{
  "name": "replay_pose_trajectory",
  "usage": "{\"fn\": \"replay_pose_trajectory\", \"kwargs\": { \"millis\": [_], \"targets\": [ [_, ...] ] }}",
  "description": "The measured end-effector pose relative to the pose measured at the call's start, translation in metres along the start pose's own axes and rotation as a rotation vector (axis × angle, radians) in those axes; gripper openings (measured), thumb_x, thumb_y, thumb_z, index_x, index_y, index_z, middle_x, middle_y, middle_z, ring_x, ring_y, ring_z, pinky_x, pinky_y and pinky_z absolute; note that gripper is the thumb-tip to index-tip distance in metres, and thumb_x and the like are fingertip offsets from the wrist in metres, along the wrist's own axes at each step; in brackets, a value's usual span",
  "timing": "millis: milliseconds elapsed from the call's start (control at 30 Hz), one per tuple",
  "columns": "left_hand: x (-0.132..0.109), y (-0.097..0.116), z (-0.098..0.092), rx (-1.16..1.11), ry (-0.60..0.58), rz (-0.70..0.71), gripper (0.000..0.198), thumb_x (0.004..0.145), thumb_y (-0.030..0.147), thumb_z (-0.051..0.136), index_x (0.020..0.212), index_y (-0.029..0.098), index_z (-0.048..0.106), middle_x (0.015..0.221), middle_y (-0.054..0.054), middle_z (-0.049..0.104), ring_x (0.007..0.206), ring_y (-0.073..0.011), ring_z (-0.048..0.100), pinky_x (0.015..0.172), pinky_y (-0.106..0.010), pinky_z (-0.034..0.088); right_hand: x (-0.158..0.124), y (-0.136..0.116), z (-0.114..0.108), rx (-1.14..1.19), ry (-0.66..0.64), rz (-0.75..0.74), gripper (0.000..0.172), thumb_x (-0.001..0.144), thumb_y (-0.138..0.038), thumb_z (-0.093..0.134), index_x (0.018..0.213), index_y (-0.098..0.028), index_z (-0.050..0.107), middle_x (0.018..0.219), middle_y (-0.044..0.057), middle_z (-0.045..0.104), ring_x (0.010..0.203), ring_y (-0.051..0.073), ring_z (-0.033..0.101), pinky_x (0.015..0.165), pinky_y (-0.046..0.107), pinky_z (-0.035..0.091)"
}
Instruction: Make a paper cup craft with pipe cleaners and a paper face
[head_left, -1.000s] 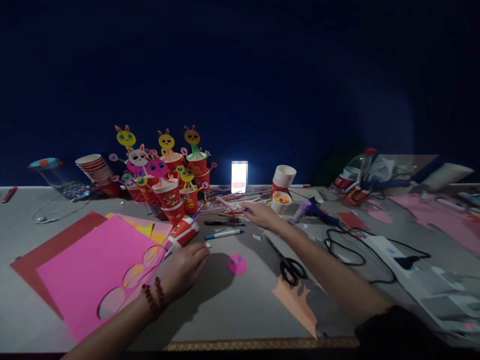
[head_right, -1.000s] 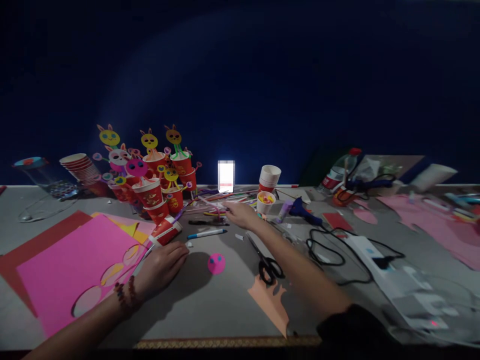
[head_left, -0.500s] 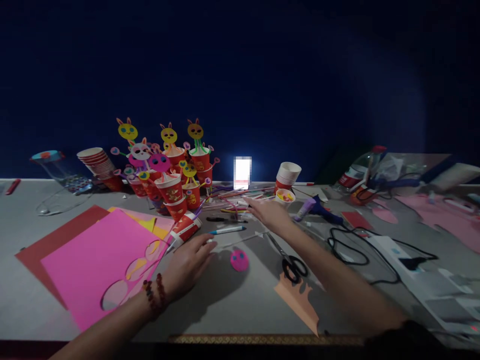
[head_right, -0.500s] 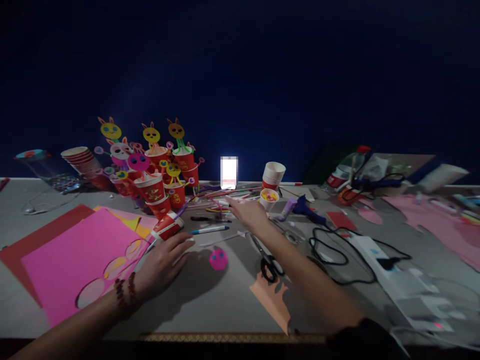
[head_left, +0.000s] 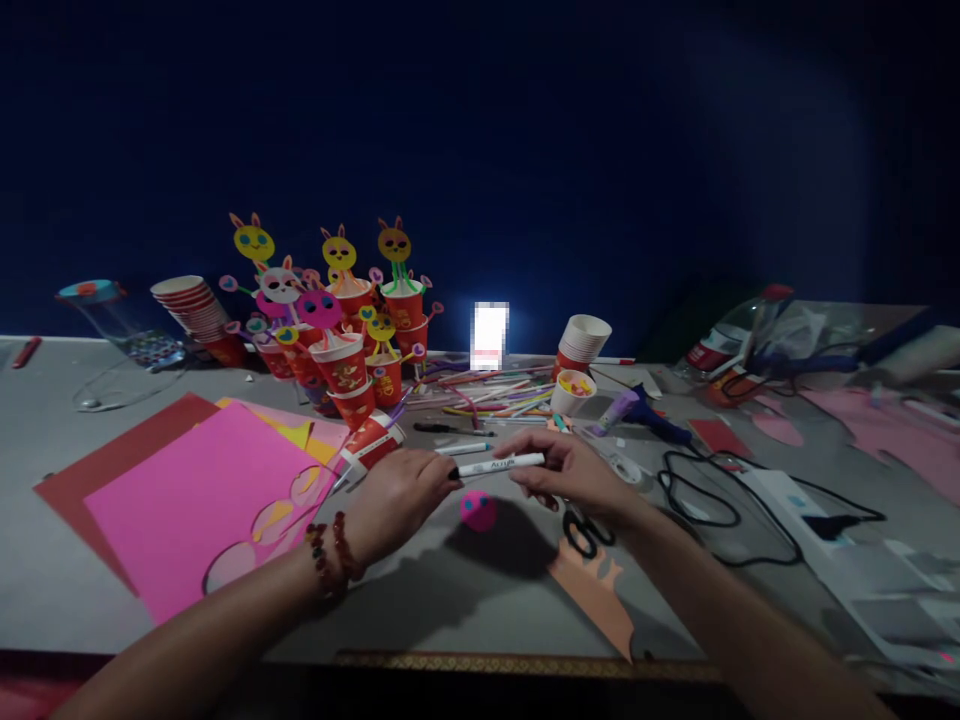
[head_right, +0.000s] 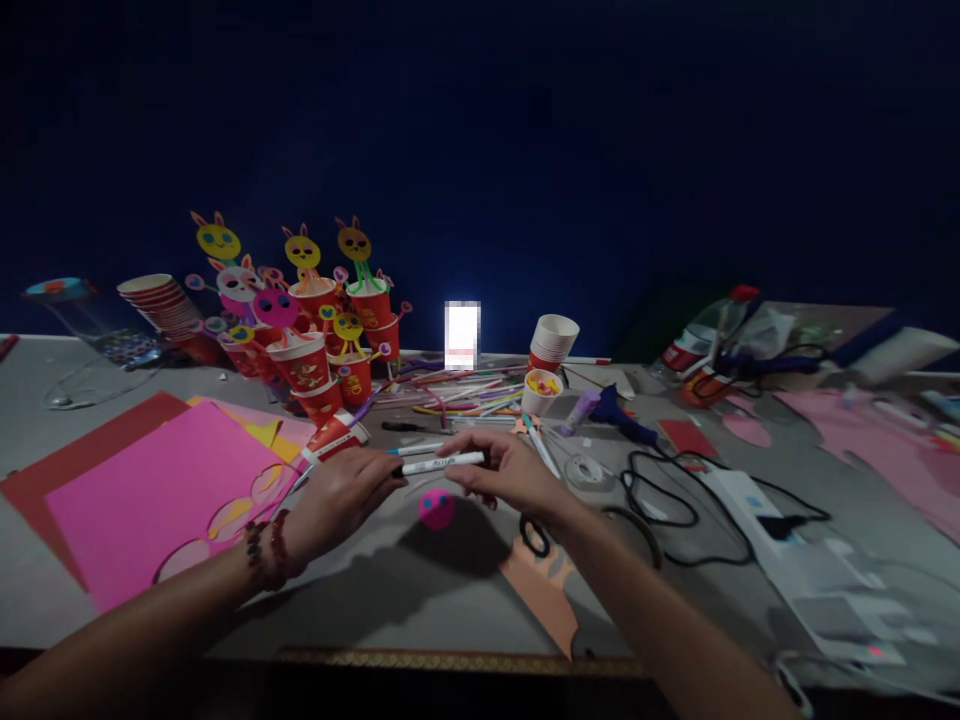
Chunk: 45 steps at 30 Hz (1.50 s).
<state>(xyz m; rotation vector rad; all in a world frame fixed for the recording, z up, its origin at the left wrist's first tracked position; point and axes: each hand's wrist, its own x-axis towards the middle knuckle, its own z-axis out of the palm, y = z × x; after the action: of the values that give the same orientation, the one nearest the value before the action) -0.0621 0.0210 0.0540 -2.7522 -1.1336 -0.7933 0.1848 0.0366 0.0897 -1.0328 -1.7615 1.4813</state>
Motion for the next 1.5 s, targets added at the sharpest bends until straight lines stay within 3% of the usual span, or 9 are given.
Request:
{"fn": "replay_pose_trajectory", "kwargs": {
  "millis": [133,300,400,533,567,667,800,933,1500],
  "targets": [
    [0.006,0.015,0.006,-0.168,-0.002,-0.036,0.035,0.104,0.038,0.034,0.096,0.017,0.061,0.078,-0.004,0.066,0.070,-0.0174,0.062,0.062,-0.027,0.044,0.002,0.010,0.032,0.263,0.102,-0.121,0.023,0.081,-0.041,0.070,0.083,-0.019,0.064,0.055,-0.006,0.052,0.044,0.008,0.044,0.040,0.019,0.033],
    [0.009,0.032,0.001,-0.256,-0.086,-0.081,0.054,0.101,0.055,0.023,0.083,0.017,0.057,0.068,-0.004,0.063,0.059,-0.0167,0.057,0.054,-0.027,0.037,-0.008,0.004,0.055,0.064,0.238,-0.233,0.020,0.087,-0.033,0.064,0.073,-0.019,0.063,0.056,-0.004,0.050,0.048,0.009,0.043,0.046,0.022,0.035],
    [-0.006,0.026,-0.007,-0.461,-0.215,-0.122,0.057,0.101,0.056,0.018,0.080,0.018,0.054,0.067,-0.001,0.060,0.056,-0.0142,0.053,0.053,-0.025,0.034,-0.024,-0.007,0.034,0.120,0.281,-0.230,0.017,0.083,-0.031,0.066,0.070,-0.021,0.063,0.057,-0.004,0.049,0.045,0.009,0.040,0.041,0.022,0.031],
    [-0.037,0.007,-0.007,-0.548,-0.266,-0.408,0.052,0.105,0.043,0.016,0.067,0.019,0.042,0.058,0.004,0.048,0.052,-0.0114,0.046,0.053,-0.022,0.035,-0.037,-0.009,-0.011,0.391,0.741,-0.287,0.018,0.079,-0.030,0.068,0.069,-0.023,0.055,0.055,-0.007,0.046,0.037,0.005,0.029,0.037,0.019,0.025],
    [-0.043,0.004,-0.004,-0.477,-0.285,-0.384,0.047,0.104,0.044,0.026,0.068,0.019,0.044,0.060,0.003,0.050,0.054,-0.0120,0.048,0.053,-0.022,0.035,-0.036,-0.004,-0.016,0.395,0.748,-0.238,0.020,0.076,-0.030,0.071,0.070,-0.023,0.054,0.054,-0.008,0.045,0.037,0.005,0.031,0.037,0.018,0.025],
    [-0.047,0.006,0.011,-0.258,-0.296,-0.022,0.028,0.097,0.038,0.050,0.077,0.018,0.052,0.077,-0.003,0.061,0.071,-0.0166,0.056,0.063,-0.026,0.041,-0.026,0.019,-0.006,0.285,0.447,0.092,0.025,0.074,-0.037,0.075,0.074,-0.021,0.056,0.052,-0.007,0.051,0.040,0.008,0.043,0.037,0.017,0.030],
    [-0.039,0.017,0.031,-0.085,-0.200,0.337,0.014,0.098,0.019,0.046,0.096,0.015,0.060,0.103,-0.009,0.067,0.093,-0.0203,0.059,0.079,-0.033,0.047,-0.007,0.051,0.025,0.120,0.227,0.098,0.023,0.073,-0.036,0.074,0.082,-0.019,0.061,0.069,-0.003,0.060,0.054,0.011,0.054,0.049,0.023,0.045],
    [-0.039,0.015,0.042,-0.042,-0.124,0.375,0.019,0.098,0.015,0.045,0.106,0.012,0.062,0.121,-0.011,0.065,0.109,-0.0216,0.057,0.087,-0.034,0.049,0.001,0.068,0.035,-0.093,0.312,-0.052,0.006,0.073,-0.020,0.063,0.069,-0.020,0.058,0.062,-0.005,0.053,0.054,0.011,0.049,0.050,0.022,0.039],
    [-0.046,0.012,0.045,-0.091,-0.269,0.300,0.023,0.098,0.017,0.047,0.115,0.011,0.062,0.130,-0.013,0.061,0.118,-0.0248,0.055,0.099,-0.038,0.048,-0.002,0.094,0.043,-0.333,0.304,-0.175,0.013,0.077,-0.020,0.055,0.065,-0.021,0.054,0.056,-0.004,0.052,0.050,0.012,0.048,0.050,0.023,0.035]
  ]
}}
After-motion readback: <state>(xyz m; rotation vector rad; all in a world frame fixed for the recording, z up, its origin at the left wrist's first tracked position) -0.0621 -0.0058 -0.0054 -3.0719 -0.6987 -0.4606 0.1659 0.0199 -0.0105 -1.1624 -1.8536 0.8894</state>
